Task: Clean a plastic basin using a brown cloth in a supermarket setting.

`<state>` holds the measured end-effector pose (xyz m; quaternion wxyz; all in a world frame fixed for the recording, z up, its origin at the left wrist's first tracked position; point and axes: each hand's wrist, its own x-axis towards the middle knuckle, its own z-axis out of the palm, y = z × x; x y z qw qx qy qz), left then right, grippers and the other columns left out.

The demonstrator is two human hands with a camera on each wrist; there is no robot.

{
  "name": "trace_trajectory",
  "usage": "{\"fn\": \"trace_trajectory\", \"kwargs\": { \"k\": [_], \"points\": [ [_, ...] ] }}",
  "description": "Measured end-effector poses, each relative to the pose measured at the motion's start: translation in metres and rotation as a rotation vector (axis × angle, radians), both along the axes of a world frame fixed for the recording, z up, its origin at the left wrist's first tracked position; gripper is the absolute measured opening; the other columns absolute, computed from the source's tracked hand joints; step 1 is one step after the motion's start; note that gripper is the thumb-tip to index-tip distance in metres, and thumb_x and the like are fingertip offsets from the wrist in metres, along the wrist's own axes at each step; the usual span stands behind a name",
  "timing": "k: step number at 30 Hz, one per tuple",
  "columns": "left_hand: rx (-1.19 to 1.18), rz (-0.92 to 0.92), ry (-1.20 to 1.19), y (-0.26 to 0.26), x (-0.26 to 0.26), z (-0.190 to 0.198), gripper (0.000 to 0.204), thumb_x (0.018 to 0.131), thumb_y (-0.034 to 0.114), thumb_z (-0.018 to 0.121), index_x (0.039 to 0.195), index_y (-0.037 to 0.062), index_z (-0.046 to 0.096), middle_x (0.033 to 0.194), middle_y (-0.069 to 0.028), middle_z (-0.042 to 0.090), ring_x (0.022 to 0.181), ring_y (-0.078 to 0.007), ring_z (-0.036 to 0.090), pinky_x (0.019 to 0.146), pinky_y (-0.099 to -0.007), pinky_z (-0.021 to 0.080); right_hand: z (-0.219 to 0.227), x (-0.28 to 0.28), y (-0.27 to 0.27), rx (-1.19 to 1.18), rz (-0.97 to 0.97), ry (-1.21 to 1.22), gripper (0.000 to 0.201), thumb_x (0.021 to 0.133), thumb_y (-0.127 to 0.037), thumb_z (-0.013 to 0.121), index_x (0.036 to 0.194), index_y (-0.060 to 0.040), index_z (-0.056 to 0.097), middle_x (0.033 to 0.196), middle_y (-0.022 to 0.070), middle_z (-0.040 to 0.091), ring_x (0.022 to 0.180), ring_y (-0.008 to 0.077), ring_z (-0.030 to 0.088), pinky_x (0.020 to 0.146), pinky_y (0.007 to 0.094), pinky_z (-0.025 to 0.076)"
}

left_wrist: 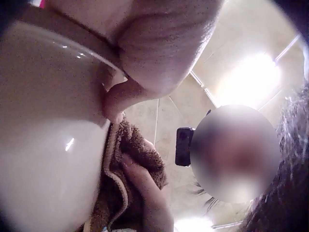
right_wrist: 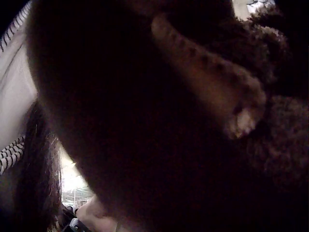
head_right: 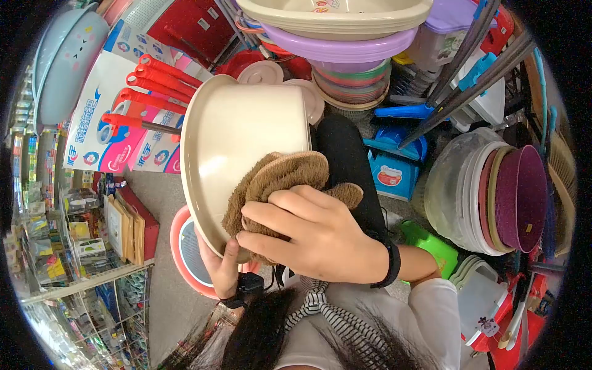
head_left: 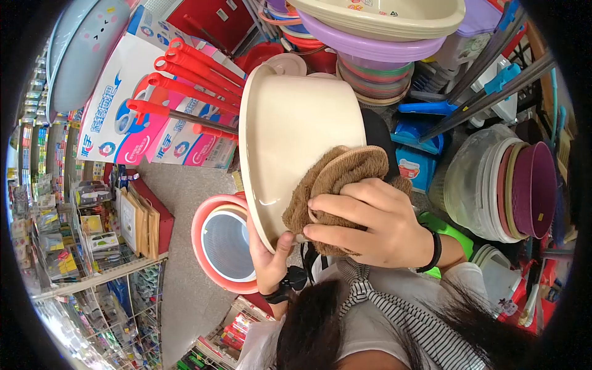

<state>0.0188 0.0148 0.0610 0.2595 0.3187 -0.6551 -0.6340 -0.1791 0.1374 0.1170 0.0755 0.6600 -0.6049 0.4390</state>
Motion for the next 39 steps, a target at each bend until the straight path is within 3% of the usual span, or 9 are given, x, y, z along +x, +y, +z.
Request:
{"fn": "trace_trajectory", "kwargs": {
  "k": [7, 12, 18, 21, 24, 28, 31, 33, 39],
  "points": [
    [-0.093, 0.139, 0.101, 0.015, -0.022, 0.000, 0.088, 0.091, 0.030, 0.071, 0.153, -0.0073, 0.021, 0.148, -0.0187, 0.040, 0.130, -0.0234, 0.044, 0.110, -0.0382, 0.033, 0.004, -0.010, 0.004, -0.002, -0.057, 0.024, 0.030, 0.072, -0.024, 0.070, 0.101, -0.0154, 0.069, 0.112, 0.0039, 0.064, 0.091, 0.0205, 0.062, 0.075, 0.0331, 0.049],
    [-0.316, 0.154, 0.146, 0.013, -0.034, 0.006, 0.079, 0.093, 0.032, 0.069, 0.146, -0.0139, 0.033, 0.130, -0.0213, 0.058, 0.116, -0.0232, 0.057, 0.099, -0.0358, 0.044, 0.003, -0.035, -0.007, -0.080, -0.343, -0.133, 0.044, 0.060, -0.010, 0.078, 0.103, -0.0138, 0.071, 0.112, 0.0077, 0.066, 0.090, 0.0289, 0.064, 0.074, 0.0382, 0.053],
    [-0.462, 0.331, 0.051, 0.005, -0.037, -0.002, 0.086, 0.085, 0.054, 0.072, 0.139, -0.0090, 0.048, 0.107, -0.0126, 0.070, 0.091, -0.0144, 0.065, 0.079, -0.0288, 0.052, -0.009, 0.005, 0.006, -0.011, -0.049, 0.091, 0.029, 0.074, -0.024, 0.067, 0.102, -0.0164, 0.068, 0.109, 0.0018, 0.062, 0.087, 0.0175, 0.060, 0.074, 0.0319, 0.050],
    [-0.425, 0.359, 0.073, 0.004, -0.036, -0.002, 0.083, 0.084, 0.055, 0.072, 0.133, -0.0093, 0.052, 0.101, -0.0108, 0.071, 0.089, -0.0135, 0.065, 0.077, -0.0281, 0.052, -0.010, -0.009, -0.001, -0.077, -0.196, -0.015, 0.036, 0.066, -0.017, 0.074, 0.102, -0.0176, 0.072, 0.110, 0.0035, 0.065, 0.084, 0.0215, 0.062, 0.073, 0.0340, 0.050],
    [-0.392, 0.356, 0.035, 0.008, -0.034, 0.002, 0.058, 0.093, 0.039, 0.070, 0.125, -0.0070, 0.056, 0.109, -0.0077, 0.066, 0.097, -0.0147, 0.060, 0.084, -0.0258, 0.047, -0.018, -0.018, -0.008, -0.157, -0.311, -0.144, 0.044, 0.057, -0.017, 0.082, 0.100, -0.0184, 0.074, 0.112, 0.0043, 0.068, 0.082, 0.0251, 0.063, 0.071, 0.0367, 0.050],
    [-0.406, 0.330, -0.013, 0.004, -0.027, -0.001, 0.052, 0.094, 0.035, 0.070, 0.122, -0.0065, 0.057, 0.108, -0.0065, 0.066, 0.096, -0.0130, 0.060, 0.083, -0.0247, 0.047, -0.005, -0.003, 0.001, -0.021, -0.127, 0.075, 0.031, 0.067, -0.018, 0.071, 0.098, -0.0145, 0.070, 0.108, 0.0042, 0.064, 0.084, 0.0206, 0.061, 0.069, 0.0346, 0.050],
    [-0.360, 0.324, 0.020, 0.010, -0.026, -0.001, 0.051, 0.092, 0.038, 0.072, 0.116, -0.0054, 0.060, 0.099, -0.0042, 0.067, 0.085, -0.0105, 0.061, 0.074, -0.0236, 0.048, 0.007, -0.018, -0.003, 0.000, -0.055, 0.062, 0.031, 0.068, -0.017, 0.071, 0.099, -0.0148, 0.069, 0.105, 0.0040, 0.063, 0.082, 0.0194, 0.060, 0.065, 0.0341, 0.049],
    [-0.518, 0.290, -0.059, 0.015, -0.026, -0.001, 0.046, 0.083, 0.025, 0.081, 0.113, -0.0057, 0.064, 0.079, -0.0088, 0.071, 0.070, -0.0111, 0.067, 0.064, -0.0260, 0.052, 0.013, -0.041, -0.014, -0.009, -0.157, -0.034, 0.043, 0.060, -0.008, 0.077, 0.102, -0.0136, 0.070, 0.108, 0.0061, 0.065, 0.085, 0.0253, 0.062, 0.070, 0.0363, 0.050],
    [-0.714, 0.115, 0.109, 0.015, -0.040, -0.017, 0.045, 0.075, 0.006, 0.083, 0.114, -0.0063, 0.064, 0.077, -0.0107, 0.073, 0.067, -0.0183, 0.071, 0.063, -0.0278, 0.053, 0.026, -0.030, -0.013, -0.029, -0.158, -0.041, 0.048, 0.053, -0.010, 0.080, 0.100, -0.0129, 0.072, 0.109, 0.0064, 0.067, 0.083, 0.0274, 0.062, 0.071, 0.0355, 0.051]
  ]
}}
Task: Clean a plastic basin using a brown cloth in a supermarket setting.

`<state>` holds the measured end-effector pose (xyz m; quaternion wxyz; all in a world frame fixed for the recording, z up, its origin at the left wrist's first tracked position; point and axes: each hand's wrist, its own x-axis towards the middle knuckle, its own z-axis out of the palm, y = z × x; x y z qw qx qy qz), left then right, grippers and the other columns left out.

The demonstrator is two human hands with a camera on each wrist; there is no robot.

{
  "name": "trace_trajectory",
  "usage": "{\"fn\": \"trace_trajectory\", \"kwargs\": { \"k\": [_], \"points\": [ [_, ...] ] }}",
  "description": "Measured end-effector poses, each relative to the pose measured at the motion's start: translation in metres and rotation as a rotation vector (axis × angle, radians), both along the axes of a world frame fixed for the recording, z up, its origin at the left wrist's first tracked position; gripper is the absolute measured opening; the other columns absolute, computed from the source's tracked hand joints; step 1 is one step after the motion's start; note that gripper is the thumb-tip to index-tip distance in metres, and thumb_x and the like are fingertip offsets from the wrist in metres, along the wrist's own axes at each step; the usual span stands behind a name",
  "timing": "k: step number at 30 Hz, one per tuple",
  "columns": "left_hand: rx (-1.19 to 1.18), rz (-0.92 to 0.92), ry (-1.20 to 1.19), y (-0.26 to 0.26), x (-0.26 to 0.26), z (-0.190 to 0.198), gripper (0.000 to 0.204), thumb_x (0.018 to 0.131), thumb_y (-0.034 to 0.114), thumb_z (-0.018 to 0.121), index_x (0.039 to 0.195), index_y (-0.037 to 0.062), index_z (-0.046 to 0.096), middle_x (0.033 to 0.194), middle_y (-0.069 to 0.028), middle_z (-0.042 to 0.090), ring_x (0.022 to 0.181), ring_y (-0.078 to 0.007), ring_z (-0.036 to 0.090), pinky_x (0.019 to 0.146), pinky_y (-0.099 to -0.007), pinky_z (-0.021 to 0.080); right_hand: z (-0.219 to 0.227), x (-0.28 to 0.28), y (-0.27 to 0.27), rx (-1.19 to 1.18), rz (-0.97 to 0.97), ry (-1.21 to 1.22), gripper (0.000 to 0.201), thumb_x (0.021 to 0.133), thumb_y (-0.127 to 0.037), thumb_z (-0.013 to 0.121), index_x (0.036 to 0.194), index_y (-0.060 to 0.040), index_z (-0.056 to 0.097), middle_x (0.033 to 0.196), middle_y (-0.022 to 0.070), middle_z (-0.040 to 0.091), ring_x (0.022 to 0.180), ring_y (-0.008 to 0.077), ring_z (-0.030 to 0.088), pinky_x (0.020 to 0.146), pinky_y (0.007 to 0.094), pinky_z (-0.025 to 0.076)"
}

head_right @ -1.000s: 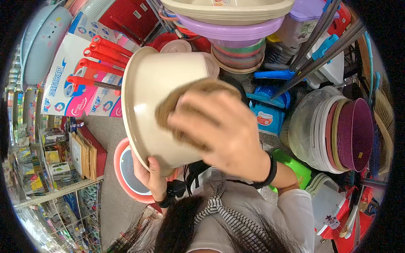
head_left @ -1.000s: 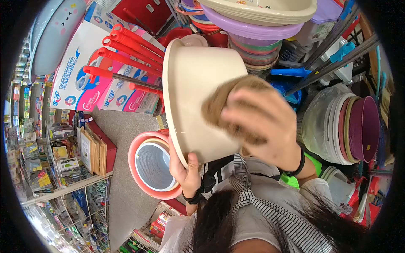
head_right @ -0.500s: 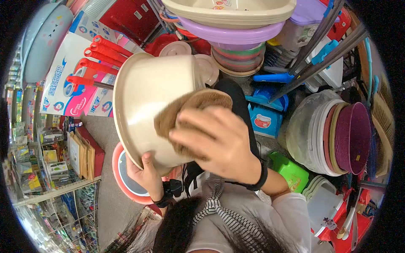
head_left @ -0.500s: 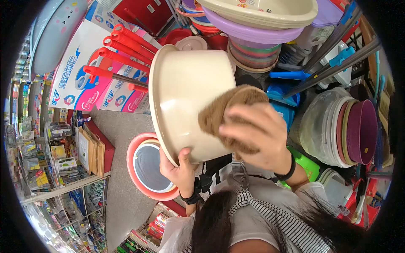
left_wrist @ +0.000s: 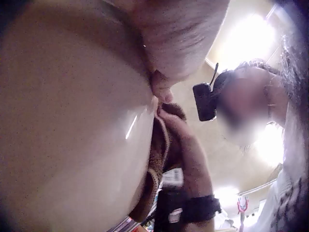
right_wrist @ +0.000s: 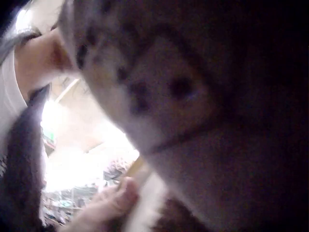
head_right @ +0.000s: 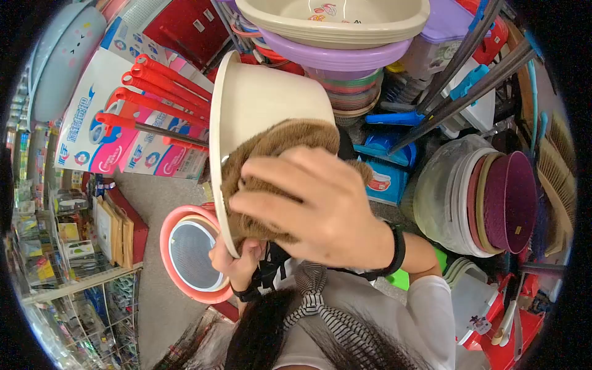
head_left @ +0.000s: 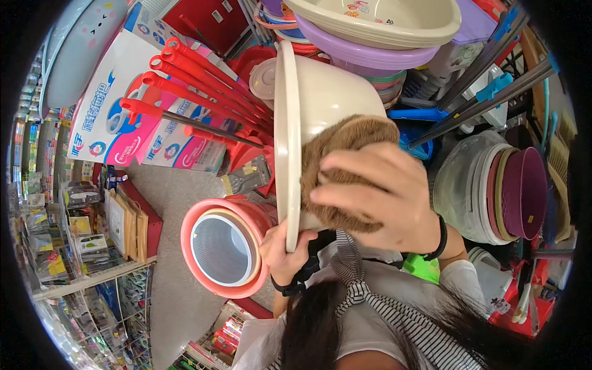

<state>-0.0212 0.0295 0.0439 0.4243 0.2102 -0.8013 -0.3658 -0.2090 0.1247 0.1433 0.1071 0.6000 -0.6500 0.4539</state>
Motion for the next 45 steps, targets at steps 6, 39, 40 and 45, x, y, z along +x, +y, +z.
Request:
{"fn": "trace_trajectory", "kwargs": {
  "k": [6, 39, 40, 45],
  "points": [
    [0.100, -0.156, -0.033, 0.006, -0.002, -0.014, 0.060, 0.079, 0.031, 0.082, 0.119, -0.0075, 0.060, 0.078, -0.0127, 0.069, 0.068, -0.0286, 0.069, 0.067, -0.0356, 0.053, -0.008, -0.003, 0.000, -0.050, -0.020, 0.011, 0.047, 0.051, -0.017, 0.079, 0.097, -0.0133, 0.071, 0.110, 0.0062, 0.066, 0.081, 0.0249, 0.061, 0.066, 0.0341, 0.050],
    [0.189, -0.055, -0.128, 0.020, 0.017, 0.001, 0.061, 0.101, 0.046, 0.050, 0.119, -0.0118, 0.061, 0.089, -0.0179, 0.070, 0.076, -0.0228, 0.069, 0.068, -0.0312, 0.052, -0.025, 0.009, 0.022, -0.056, 0.021, 0.077, 0.028, 0.067, -0.020, 0.070, 0.093, -0.0131, 0.069, 0.105, 0.0039, 0.065, 0.084, 0.0201, 0.060, 0.068, 0.0335, 0.049],
    [0.210, -0.037, -0.093, 0.017, 0.016, 0.002, 0.061, 0.101, 0.046, 0.051, 0.118, -0.0118, 0.061, 0.088, -0.0170, 0.070, 0.075, -0.0215, 0.068, 0.067, -0.0308, 0.052, -0.025, 0.016, 0.025, -0.030, 0.086, 0.110, 0.027, 0.067, -0.020, 0.069, 0.093, -0.0134, 0.069, 0.105, 0.0037, 0.065, 0.084, 0.0198, 0.060, 0.068, 0.0330, 0.049],
    [0.206, -0.011, 0.009, 0.011, 0.005, 0.003, 0.059, 0.102, 0.044, 0.051, 0.119, -0.0117, 0.060, 0.086, -0.0136, 0.069, 0.076, -0.0175, 0.066, 0.068, -0.0297, 0.052, -0.025, 0.005, 0.009, -0.084, 0.089, 0.090, 0.031, 0.065, -0.016, 0.071, 0.096, -0.0129, 0.070, 0.109, 0.0041, 0.065, 0.084, 0.0219, 0.060, 0.068, 0.0334, 0.048]
  ]
}}
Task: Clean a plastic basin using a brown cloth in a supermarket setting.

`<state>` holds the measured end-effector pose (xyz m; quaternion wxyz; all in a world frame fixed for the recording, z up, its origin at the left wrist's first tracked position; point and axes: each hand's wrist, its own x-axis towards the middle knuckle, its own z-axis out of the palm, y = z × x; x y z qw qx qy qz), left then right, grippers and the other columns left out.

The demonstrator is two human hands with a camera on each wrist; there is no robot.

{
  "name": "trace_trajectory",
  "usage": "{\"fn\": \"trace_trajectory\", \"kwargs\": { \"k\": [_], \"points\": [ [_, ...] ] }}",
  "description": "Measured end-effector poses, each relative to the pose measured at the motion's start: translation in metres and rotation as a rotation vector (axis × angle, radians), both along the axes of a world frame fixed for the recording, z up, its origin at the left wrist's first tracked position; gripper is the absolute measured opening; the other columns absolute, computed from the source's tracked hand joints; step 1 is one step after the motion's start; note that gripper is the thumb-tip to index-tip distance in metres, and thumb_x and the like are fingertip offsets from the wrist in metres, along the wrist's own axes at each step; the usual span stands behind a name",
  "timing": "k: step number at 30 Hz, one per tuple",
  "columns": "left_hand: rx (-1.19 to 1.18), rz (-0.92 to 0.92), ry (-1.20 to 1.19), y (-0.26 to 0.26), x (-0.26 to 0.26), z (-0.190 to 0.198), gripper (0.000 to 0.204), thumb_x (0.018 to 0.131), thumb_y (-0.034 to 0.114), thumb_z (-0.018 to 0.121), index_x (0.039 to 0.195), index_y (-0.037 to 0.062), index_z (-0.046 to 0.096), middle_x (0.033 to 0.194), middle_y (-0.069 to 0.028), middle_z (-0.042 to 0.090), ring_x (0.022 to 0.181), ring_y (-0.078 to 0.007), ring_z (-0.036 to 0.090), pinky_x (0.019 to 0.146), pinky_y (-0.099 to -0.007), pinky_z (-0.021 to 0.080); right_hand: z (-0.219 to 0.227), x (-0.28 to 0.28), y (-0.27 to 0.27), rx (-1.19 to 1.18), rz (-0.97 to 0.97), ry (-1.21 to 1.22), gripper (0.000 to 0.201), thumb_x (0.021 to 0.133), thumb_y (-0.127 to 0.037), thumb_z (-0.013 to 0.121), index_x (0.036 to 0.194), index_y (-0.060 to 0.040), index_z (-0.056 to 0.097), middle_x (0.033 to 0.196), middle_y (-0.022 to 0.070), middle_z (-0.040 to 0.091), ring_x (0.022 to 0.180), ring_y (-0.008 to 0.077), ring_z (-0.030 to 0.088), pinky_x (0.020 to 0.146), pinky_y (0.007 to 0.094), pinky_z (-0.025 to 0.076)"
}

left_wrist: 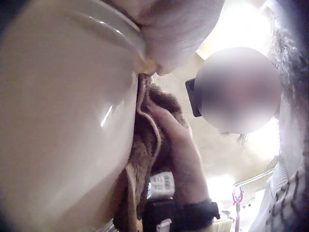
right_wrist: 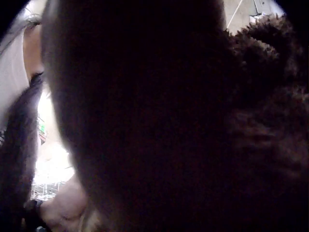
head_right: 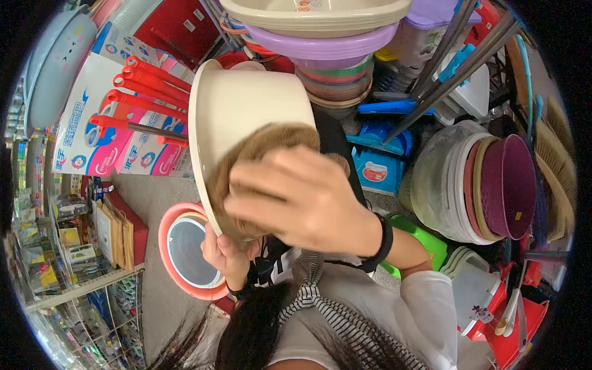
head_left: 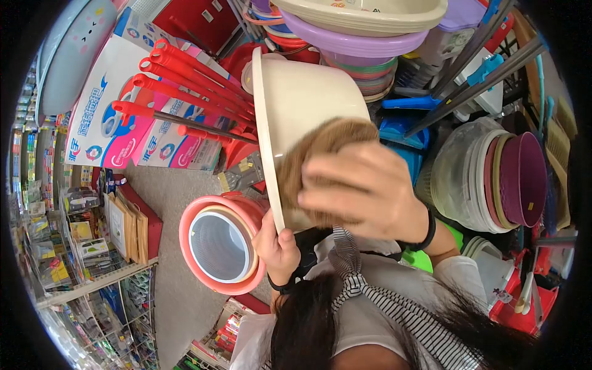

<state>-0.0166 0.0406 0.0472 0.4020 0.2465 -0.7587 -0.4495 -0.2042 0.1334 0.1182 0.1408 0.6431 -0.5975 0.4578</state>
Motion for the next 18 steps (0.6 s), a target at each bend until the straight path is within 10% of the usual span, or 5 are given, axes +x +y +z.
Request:
{"fn": "trace_trajectory", "kwargs": {
  "k": [5, 12, 18],
  "points": [
    [0.034, -0.005, -0.031, 0.001, 0.001, 0.004, 0.061, 0.101, 0.047, 0.052, 0.120, -0.0110, 0.060, 0.087, -0.0132, 0.070, 0.075, -0.0175, 0.066, 0.068, -0.0296, 0.052, -0.002, 0.004, 0.000, 0.014, -0.063, -0.033, 0.037, 0.062, -0.012, 0.072, 0.099, -0.0147, 0.072, 0.108, 0.0052, 0.066, 0.082, 0.0248, 0.061, 0.067, 0.0346, 0.050],
    [-0.202, -0.008, -0.153, 0.004, -0.013, 0.023, 0.045, 0.075, 0.001, 0.080, 0.116, -0.0048, 0.063, 0.077, -0.0143, 0.068, 0.062, -0.0217, 0.067, 0.059, -0.0304, 0.052, 0.025, -0.014, -0.005, -0.107, -0.169, -0.297, 0.050, 0.056, 0.003, 0.081, 0.104, -0.0065, 0.072, 0.104, 0.0139, 0.068, 0.092, 0.0317, 0.066, 0.081, 0.0340, 0.050],
    [-0.240, -0.049, -0.174, 0.004, -0.016, 0.025, 0.043, 0.077, 0.002, 0.078, 0.118, -0.0034, 0.064, 0.080, -0.0176, 0.069, 0.063, -0.0267, 0.069, 0.058, -0.0327, 0.052, 0.007, -0.002, -0.012, -0.148, -0.049, -0.025, 0.044, 0.056, -0.013, 0.076, 0.100, -0.0095, 0.073, 0.104, 0.0099, 0.066, 0.071, 0.0241, 0.058, 0.060, 0.0333, 0.048]
  ]
}}
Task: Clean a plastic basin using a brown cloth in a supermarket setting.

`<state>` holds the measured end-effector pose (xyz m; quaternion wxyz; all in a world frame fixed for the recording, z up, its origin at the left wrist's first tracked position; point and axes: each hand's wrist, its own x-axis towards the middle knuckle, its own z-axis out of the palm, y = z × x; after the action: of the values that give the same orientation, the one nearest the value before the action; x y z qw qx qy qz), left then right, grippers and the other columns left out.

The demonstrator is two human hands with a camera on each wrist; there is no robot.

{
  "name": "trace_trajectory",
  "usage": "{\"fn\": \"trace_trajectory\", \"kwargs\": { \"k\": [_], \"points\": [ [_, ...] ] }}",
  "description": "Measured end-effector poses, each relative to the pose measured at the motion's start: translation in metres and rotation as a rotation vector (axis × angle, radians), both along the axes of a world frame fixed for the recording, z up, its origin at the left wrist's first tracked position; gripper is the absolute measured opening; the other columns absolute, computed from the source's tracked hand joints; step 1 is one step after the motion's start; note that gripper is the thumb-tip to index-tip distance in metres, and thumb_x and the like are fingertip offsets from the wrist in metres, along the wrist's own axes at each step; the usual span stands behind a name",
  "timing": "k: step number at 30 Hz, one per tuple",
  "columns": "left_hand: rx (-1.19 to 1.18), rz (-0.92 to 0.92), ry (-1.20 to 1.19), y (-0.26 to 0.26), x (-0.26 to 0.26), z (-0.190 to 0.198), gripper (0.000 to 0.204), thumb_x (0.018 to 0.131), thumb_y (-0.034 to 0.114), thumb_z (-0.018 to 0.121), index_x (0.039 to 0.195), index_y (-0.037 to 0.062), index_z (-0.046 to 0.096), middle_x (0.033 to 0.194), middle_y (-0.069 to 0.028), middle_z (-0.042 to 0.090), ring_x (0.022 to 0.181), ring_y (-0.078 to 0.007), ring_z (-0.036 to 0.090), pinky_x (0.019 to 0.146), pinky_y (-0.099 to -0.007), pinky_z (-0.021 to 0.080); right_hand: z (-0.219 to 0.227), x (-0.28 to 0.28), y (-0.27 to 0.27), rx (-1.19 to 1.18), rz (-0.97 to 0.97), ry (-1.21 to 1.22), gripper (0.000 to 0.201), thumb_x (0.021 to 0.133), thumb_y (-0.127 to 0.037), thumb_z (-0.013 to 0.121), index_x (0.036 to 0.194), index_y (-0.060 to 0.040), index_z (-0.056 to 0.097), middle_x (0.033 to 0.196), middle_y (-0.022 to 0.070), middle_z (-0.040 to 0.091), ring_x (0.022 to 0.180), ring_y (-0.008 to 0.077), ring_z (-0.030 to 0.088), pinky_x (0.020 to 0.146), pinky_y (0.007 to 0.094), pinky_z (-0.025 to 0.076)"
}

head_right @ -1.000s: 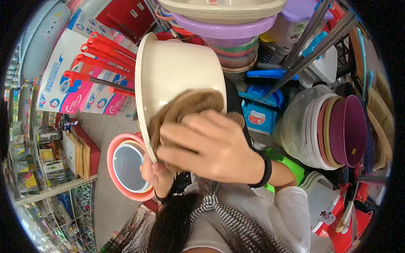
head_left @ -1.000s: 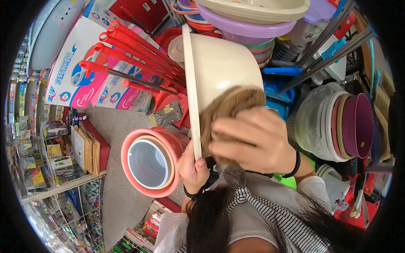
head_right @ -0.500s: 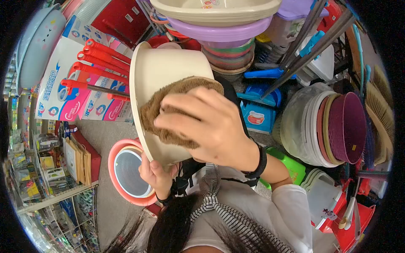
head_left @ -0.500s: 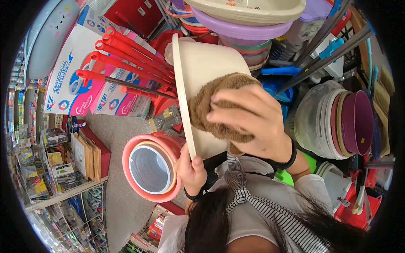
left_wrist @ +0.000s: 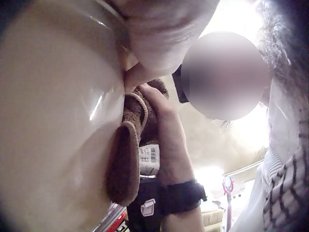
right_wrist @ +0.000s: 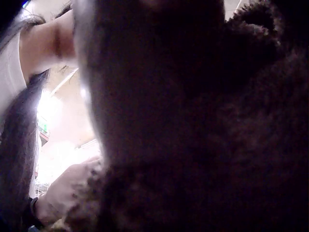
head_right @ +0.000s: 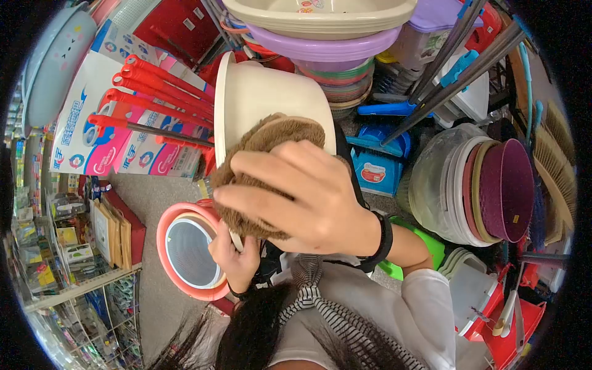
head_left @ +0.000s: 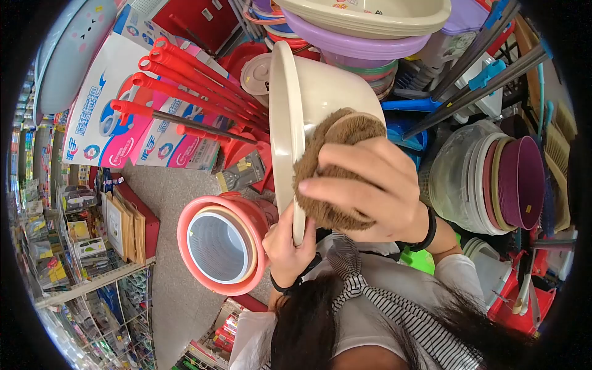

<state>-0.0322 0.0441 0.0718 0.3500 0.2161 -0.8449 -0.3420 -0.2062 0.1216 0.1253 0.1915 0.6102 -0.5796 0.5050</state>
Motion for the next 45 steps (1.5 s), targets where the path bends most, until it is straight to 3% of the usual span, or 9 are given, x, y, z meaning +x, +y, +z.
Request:
{"fn": "trace_trajectory", "kwargs": {
  "k": [5, 7, 10, 12, 15, 24, 28, 35, 45],
  "points": [
    [0.020, 0.004, 0.008, 0.002, -0.003, 0.000, 0.042, 0.077, -0.001, 0.075, 0.118, -0.0037, 0.064, 0.083, -0.0186, 0.070, 0.066, -0.0282, 0.070, 0.061, -0.0336, 0.053, 0.006, -0.014, -0.007, 0.010, -0.084, -0.016, 0.047, 0.054, -0.013, 0.077, 0.101, -0.0113, 0.071, 0.102, 0.0061, 0.065, 0.073, 0.0263, 0.059, 0.061, 0.0346, 0.048],
    [0.008, 0.044, 0.009, 0.002, -0.007, 0.001, 0.033, 0.080, 0.000, 0.059, 0.112, -0.0071, 0.064, 0.072, -0.0114, 0.065, 0.065, -0.0120, 0.064, 0.063, -0.0272, 0.051, 0.009, -0.011, -0.003, 0.071, -0.071, -0.033, 0.046, 0.055, -0.013, 0.077, 0.100, -0.0116, 0.071, 0.103, 0.0062, 0.064, 0.075, 0.0256, 0.059, 0.061, 0.0341, 0.048],
    [0.040, 0.051, 0.025, -0.006, 0.007, -0.009, 0.038, 0.079, 0.002, 0.076, 0.116, -0.0040, 0.065, 0.078, -0.0163, 0.068, 0.063, -0.0251, 0.069, 0.061, -0.0314, 0.052, 0.002, 0.002, 0.003, 0.121, 0.004, 0.006, 0.042, 0.057, -0.013, 0.074, 0.099, -0.0119, 0.071, 0.104, 0.0067, 0.064, 0.075, 0.0234, 0.058, 0.060, 0.0327, 0.046],
    [0.074, 0.094, 0.066, -0.008, 0.009, -0.011, 0.034, 0.083, 0.006, 0.076, 0.114, -0.0040, 0.065, 0.076, -0.0133, 0.068, 0.061, -0.0186, 0.066, 0.060, -0.0294, 0.051, -0.002, 0.006, 0.002, 0.126, 0.056, 0.061, 0.037, 0.061, -0.014, 0.071, 0.098, -0.0119, 0.071, 0.105, 0.0069, 0.064, 0.075, 0.0225, 0.058, 0.061, 0.0320, 0.047],
    [0.118, 0.133, 0.055, -0.011, 0.009, -0.005, 0.029, 0.089, 0.013, 0.074, 0.112, -0.0037, 0.066, 0.075, -0.0095, 0.068, 0.063, -0.0108, 0.061, 0.060, -0.0259, 0.049, 0.000, -0.011, -0.006, 0.139, -0.114, -0.010, 0.035, 0.062, -0.011, 0.071, 0.097, -0.0117, 0.069, 0.103, 0.0049, 0.064, 0.078, 0.0228, 0.058, 0.064, 0.0345, 0.047],
    [0.097, 0.195, 0.133, -0.023, 0.009, -0.007, 0.025, 0.092, 0.017, 0.071, 0.106, -0.0037, 0.066, 0.071, -0.0085, 0.066, 0.060, -0.0122, 0.059, 0.057, -0.0265, 0.046, -0.007, -0.004, 0.004, 0.219, 0.056, 0.102, 0.042, 0.060, -0.013, 0.072, 0.101, -0.0149, 0.068, 0.108, 0.0034, 0.061, 0.081, 0.0226, 0.057, 0.067, 0.0348, 0.046],
    [0.134, 0.250, 0.192, -0.021, 0.005, -0.008, 0.026, 0.093, 0.022, 0.070, 0.098, -0.0028, 0.065, 0.069, -0.0080, 0.065, 0.059, -0.0129, 0.059, 0.055, -0.0262, 0.044, -0.005, -0.022, -0.005, 0.166, -0.090, -0.096, 0.039, 0.060, -0.012, 0.078, 0.098, -0.0151, 0.071, 0.108, 0.0041, 0.065, 0.081, 0.0266, 0.058, 0.065, 0.0364, 0.047],
    [0.164, 0.269, 0.228, -0.024, 0.025, -0.031, 0.030, 0.092, 0.026, 0.072, 0.093, -0.0033, 0.067, 0.065, -0.0079, 0.063, 0.056, -0.0121, 0.057, 0.052, -0.0269, 0.043, -0.014, 0.002, 0.014, 0.224, 0.162, 0.082, 0.038, 0.060, -0.016, 0.077, 0.098, -0.0157, 0.071, 0.107, 0.0023, 0.064, 0.078, 0.0218, 0.058, 0.065, 0.0342, 0.046],
    [0.115, -0.035, 0.291, -0.018, 0.014, -0.067, 0.023, 0.078, 0.011, 0.081, 0.092, -0.0022, 0.068, 0.070, -0.0103, 0.068, 0.060, -0.0232, 0.066, 0.061, -0.0334, 0.051, 0.009, -0.027, 0.006, 0.151, -0.029, -0.048, 0.048, 0.054, -0.005, 0.079, 0.101, -0.0124, 0.073, 0.104, 0.0080, 0.064, 0.078, 0.0278, 0.060, 0.064, 0.0373, 0.048]
  ]
}}
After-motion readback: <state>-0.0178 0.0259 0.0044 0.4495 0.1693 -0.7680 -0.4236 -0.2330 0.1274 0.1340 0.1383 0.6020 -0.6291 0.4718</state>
